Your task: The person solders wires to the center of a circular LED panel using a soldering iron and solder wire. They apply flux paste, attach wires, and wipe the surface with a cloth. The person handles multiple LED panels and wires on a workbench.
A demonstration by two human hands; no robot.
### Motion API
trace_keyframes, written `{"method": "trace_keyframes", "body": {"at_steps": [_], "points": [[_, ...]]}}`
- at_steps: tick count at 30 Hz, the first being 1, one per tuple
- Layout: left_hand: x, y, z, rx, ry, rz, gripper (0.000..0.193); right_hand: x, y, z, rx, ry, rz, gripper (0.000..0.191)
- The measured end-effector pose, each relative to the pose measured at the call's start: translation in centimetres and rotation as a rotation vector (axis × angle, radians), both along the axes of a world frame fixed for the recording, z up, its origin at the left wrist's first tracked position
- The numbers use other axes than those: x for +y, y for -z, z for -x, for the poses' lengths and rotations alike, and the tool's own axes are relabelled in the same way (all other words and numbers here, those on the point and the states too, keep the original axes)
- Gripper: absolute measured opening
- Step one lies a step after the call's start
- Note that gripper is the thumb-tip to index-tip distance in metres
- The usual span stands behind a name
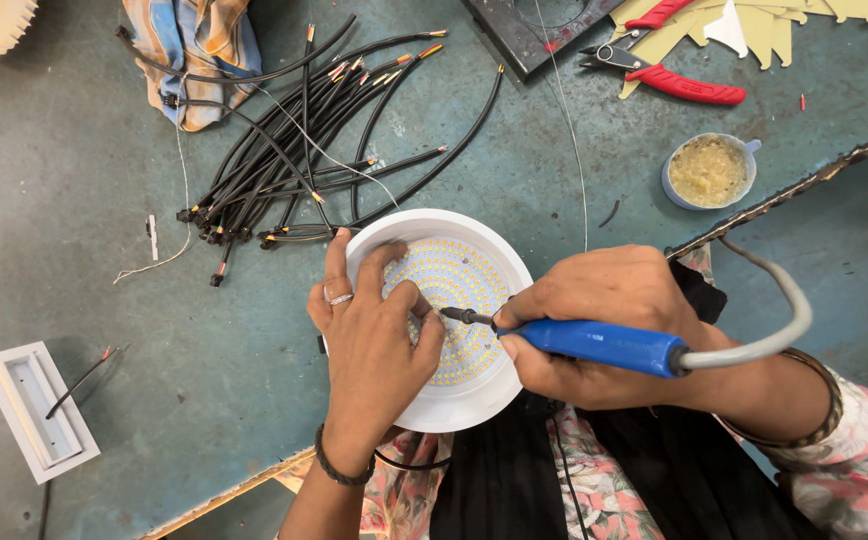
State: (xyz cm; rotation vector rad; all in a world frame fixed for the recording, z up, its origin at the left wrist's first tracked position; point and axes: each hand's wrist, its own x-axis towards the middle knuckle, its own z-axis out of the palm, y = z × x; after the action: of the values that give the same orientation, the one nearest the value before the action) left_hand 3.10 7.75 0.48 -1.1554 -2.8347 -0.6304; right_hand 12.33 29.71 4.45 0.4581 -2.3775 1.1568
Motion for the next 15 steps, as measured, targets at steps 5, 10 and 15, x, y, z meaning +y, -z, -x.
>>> {"method": "trace_keyframes", "body": {"at_steps": [5,10,15], "points": [[0.07,0.07,0.05,0.010,-0.007,0.012,0.013,-0.29,0.00,0.28,0.011,-0.005,-0.012,0.017],[0.08,0.10,0.13,-0.004,-0.009,0.026,0.012,-0.67,-0.44,0.47,-0.012,-0.006,-0.018,0.013],[0.08,0.17,0.14,0.001,-0.009,0.027,0.013,0.18,-0.97,0.06,0.011,0.012,0.021,0.014]]}}
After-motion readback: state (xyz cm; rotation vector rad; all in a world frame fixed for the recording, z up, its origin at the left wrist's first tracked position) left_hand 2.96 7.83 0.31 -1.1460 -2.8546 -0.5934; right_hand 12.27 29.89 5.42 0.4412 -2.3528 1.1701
